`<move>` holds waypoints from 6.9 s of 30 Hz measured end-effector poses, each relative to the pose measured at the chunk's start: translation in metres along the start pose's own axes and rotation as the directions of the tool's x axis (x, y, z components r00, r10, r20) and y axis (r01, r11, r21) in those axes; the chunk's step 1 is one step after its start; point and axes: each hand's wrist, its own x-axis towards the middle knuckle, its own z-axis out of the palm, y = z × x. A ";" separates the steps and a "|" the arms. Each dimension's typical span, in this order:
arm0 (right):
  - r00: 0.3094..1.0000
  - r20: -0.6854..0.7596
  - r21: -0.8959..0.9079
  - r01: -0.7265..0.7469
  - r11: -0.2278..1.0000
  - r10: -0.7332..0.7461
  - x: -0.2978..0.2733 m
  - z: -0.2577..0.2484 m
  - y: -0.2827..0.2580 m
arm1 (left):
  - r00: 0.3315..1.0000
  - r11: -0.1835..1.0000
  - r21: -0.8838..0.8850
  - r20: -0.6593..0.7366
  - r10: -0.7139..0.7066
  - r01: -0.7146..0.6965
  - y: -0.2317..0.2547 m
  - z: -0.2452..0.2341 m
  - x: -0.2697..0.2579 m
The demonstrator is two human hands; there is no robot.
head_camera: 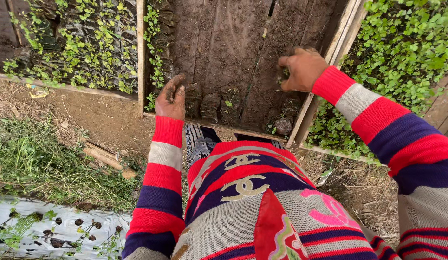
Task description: The person pulls small seedlings from a wooden tray and places them into rows of soil in another wooden tray by hand.
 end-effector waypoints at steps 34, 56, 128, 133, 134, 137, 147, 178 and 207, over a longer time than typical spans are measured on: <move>0.768 -0.618 0.575 0.297 0.763 0.167 0.011 0.089 0.045 | 0.851 0.569 0.822 0.320 -0.416 -0.031 -0.001 0.057 0.046; 0.835 -0.495 0.672 0.193 0.715 0.240 0.087 0.097 -0.146 | 0.997 0.879 0.476 0.043 -0.063 0.035 -0.050 0.018 0.002; 0.980 -0.074 -0.054 0.181 0.982 -0.184 0.031 0.146 0.025 | 0.960 0.987 0.015 0.233 0.155 -0.163 0.042 0.053 -0.076; 0.986 -0.082 0.321 0.164 0.933 -0.145 0.002 0.071 0.012 | 0.969 0.991 -0.135 0.248 0.011 0.023 0.039 0.068 -0.079; 0.982 -0.121 0.445 0.183 0.877 -0.144 -0.005 0.056 0.003 | 0.938 0.961 -0.191 0.323 -0.130 0.199 0.040 0.074 -0.078; 0.969 -0.195 0.573 0.239 0.784 -0.153 -0.007 0.032 -0.035 | 0.767 0.752 -0.289 0.490 -0.415 0.592 0.056 0.082 -0.063; 0.857 -0.436 0.669 0.512 0.539 -0.274 -0.005 0.007 -0.105 | 0.858 0.817 -0.298 0.319 -0.402 0.494 0.090 0.070 -0.045; 0.674 -0.510 -0.032 0.606 0.795 -0.534 0.128 0.017 -0.175 | 0.675 -0.142 -0.754 0.642 -0.363 0.641 -0.024 -0.025 -0.004; 0.951 -0.020 0.743 0.220 0.633 -0.307 0.043 0.116 0.037 | 0.509 -0.142 -0.591 0.775 -0.375 0.794 0.027 0.110 -0.074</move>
